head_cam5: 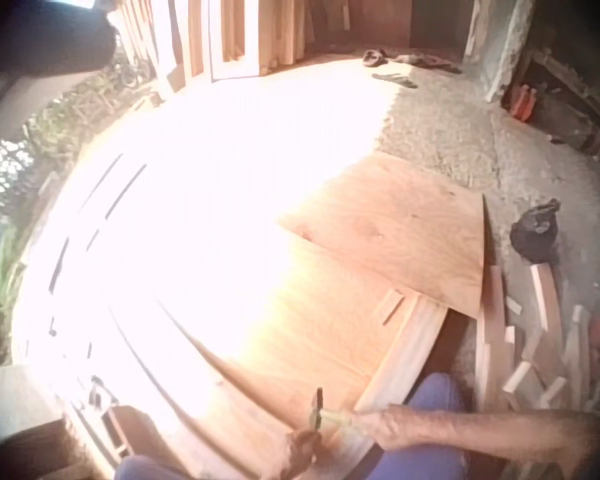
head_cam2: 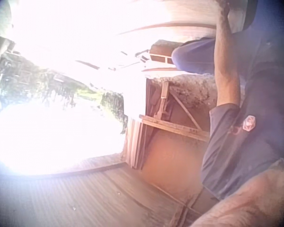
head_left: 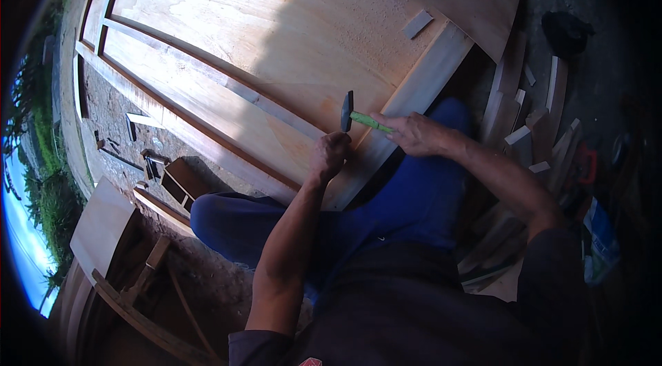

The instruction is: The person assembles a wooden frame by nailing thin strips of wood onto a large plywood sheet. They use a hammer to drive nails into the wood, securing the frame pieces in place. The person also positions a separate piece of plywood onto the frame.

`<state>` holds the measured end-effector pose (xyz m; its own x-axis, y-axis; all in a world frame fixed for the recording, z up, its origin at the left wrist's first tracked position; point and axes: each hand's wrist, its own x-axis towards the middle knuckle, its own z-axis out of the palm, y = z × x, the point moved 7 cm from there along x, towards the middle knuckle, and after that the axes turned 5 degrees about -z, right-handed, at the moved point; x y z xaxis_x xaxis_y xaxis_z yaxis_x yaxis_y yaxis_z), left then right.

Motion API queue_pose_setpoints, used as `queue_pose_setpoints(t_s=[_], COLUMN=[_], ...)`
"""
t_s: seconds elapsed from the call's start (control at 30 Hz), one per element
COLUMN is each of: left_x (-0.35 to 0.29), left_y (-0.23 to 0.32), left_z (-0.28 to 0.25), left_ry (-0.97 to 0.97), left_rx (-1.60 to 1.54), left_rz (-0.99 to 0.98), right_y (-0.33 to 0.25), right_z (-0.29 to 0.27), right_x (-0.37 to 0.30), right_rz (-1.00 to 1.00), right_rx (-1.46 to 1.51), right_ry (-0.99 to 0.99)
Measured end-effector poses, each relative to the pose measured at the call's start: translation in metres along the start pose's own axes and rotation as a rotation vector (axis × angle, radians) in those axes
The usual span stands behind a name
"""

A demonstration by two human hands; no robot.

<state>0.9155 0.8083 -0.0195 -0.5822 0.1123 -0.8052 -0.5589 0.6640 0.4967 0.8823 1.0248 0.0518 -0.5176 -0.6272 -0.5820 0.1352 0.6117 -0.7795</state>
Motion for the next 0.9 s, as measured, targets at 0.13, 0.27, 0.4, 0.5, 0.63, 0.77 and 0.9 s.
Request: queue_pose_setpoints(t_s=[0.13, 0.27, 0.4, 0.5, 0.63, 0.77, 0.9], left_x=[0.002, 0.001, 0.002, 0.003, -0.002, -0.002, -0.023], left_y=[-0.002, -0.008, -0.001, -0.006, -0.007, 0.000, -0.021], left_z=[0.002, 0.002, 0.003, 0.005, 0.001, 0.003, 0.002], left_ry=[-0.028, 0.004, -0.005, -0.003, 0.023, 0.049, 0.294], left_rx=[0.005, 0.002, 0.053, 0.062, 0.047, 0.031, -0.125], left_rz=[-0.004, 0.003, 0.019, -0.052, -0.024, -0.020, -0.077], right_y=[0.003, -0.017, 0.009, 0.016, -0.015, 0.019, -0.013], right_z=[-0.004, -0.014, -0.019, 0.010, -0.026, 0.004, -0.015], right_x=[0.004, 0.001, 0.007, 0.006, 0.003, 0.004, -0.002], right_rz=[-0.060, -0.045, -0.112, -0.114, -0.024, -0.115, 0.026], right_rx=[0.022, -0.031, 0.126, -0.165, -0.025, 0.000, -0.032], right_ry=[0.121, -0.016, 0.320, 0.058, 0.120, 0.223, 0.017])
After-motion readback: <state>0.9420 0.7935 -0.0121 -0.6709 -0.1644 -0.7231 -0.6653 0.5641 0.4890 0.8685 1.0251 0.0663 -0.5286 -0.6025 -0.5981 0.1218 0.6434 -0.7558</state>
